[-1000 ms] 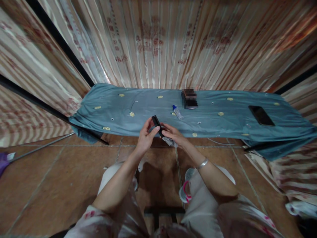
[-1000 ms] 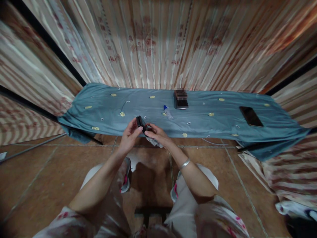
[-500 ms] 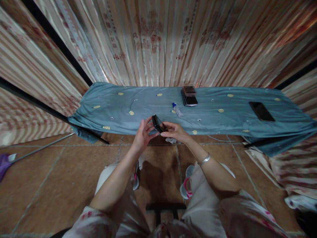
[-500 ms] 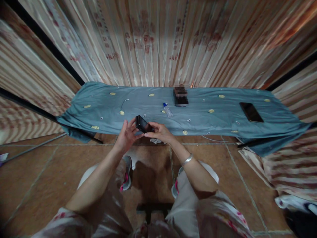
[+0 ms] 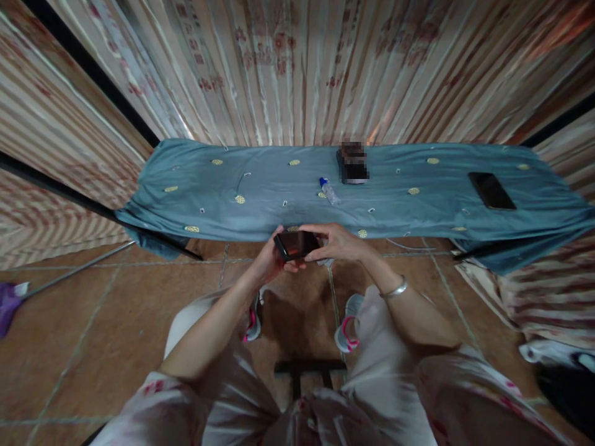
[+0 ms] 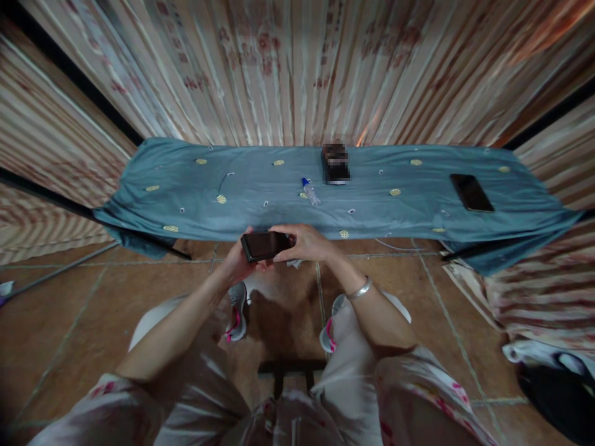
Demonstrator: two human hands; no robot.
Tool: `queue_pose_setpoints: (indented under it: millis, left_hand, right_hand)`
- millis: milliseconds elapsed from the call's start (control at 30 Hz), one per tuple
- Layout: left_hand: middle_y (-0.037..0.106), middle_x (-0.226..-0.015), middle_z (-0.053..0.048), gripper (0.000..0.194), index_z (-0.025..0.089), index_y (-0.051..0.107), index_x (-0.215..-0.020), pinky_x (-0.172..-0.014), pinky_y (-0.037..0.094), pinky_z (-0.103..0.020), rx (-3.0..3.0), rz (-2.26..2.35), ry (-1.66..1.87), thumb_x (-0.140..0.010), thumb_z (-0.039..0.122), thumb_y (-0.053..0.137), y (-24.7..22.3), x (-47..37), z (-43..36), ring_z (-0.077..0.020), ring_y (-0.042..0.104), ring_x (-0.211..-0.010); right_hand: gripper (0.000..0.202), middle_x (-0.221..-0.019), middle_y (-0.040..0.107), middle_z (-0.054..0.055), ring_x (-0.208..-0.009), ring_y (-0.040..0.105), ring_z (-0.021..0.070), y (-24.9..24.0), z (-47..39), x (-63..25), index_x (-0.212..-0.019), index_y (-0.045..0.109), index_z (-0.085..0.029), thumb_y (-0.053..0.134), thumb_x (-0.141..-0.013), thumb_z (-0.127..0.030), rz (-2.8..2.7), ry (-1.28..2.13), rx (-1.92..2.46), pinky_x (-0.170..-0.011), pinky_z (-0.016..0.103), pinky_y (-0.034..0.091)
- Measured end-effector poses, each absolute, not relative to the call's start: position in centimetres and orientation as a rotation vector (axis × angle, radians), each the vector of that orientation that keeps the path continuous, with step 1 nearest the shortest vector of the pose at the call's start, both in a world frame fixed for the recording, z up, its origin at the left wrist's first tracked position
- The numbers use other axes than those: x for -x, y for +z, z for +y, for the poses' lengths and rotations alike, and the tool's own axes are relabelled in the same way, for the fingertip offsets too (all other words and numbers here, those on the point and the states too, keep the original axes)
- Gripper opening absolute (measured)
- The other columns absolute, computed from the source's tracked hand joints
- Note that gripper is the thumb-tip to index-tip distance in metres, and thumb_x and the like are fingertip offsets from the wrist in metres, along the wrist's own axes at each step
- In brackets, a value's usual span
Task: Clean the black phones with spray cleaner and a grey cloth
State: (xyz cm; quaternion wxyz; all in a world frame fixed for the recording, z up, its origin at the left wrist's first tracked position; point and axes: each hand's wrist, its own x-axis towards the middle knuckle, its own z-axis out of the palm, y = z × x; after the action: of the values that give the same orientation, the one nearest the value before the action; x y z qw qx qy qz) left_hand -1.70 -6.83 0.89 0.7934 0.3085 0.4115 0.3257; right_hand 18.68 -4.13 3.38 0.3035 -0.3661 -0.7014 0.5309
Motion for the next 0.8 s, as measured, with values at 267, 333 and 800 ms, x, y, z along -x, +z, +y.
queue_pose_setpoints:
  millis: [267, 333, 800]
  left_hand:
    - [0.077, -0.081, -0.012, 0.048, 0.015, 0.074, -0.101, -0.059, 0.057, -0.031, -0.484, 0.853, 0.742, -0.087, 0.056, 0.052, 1.3, 0.8, -7.6, -0.0233, 0.073, -0.066]
    - [0.077, -0.082, -0.011, 0.041, 0.016, 0.073, -0.100, -0.060, 0.056, -0.030, -0.469, 0.862, 0.781, -0.088, 0.049, 0.052, 1.4, 0.6, -7.6, -0.0210, 0.072, -0.064]
    - [0.072, -0.103, -0.025, 0.059, -0.001, 0.044, -0.143, -0.048, 0.052, -0.018, -0.119, 0.773, 0.983, -0.095, 0.029, 0.028, 5.0, 1.1, -7.3, -0.0121, 0.061, -0.057]
  right_hand:
    - [0.065, -0.117, 0.075, 0.002, -0.105, 0.068, 0.0246, 3.4, -4.1, -19.5, -0.121, 0.073, -0.029, 0.089, -0.058, -0.025, -1.982, 1.218, 1.000, -0.093, 0.039, 0.053]
    - [0.072, -0.121, 0.073, 0.002, -0.100, 0.069, 0.0223, 3.5, -3.9, -19.9, -0.124, 0.071, -0.029, 0.091, -0.055, -0.026, -1.954, 1.212, 1.050, -0.088, 0.035, 0.055]
    - [0.018, -0.079, 0.075, 0.004, -0.078, 0.072, 0.0133, 4.1, -1.6, -18.9, -0.086, 0.068, -0.018, 0.053, -0.096, -0.022, -0.329, 1.793, 0.925, -0.049, 0.015, 0.055]
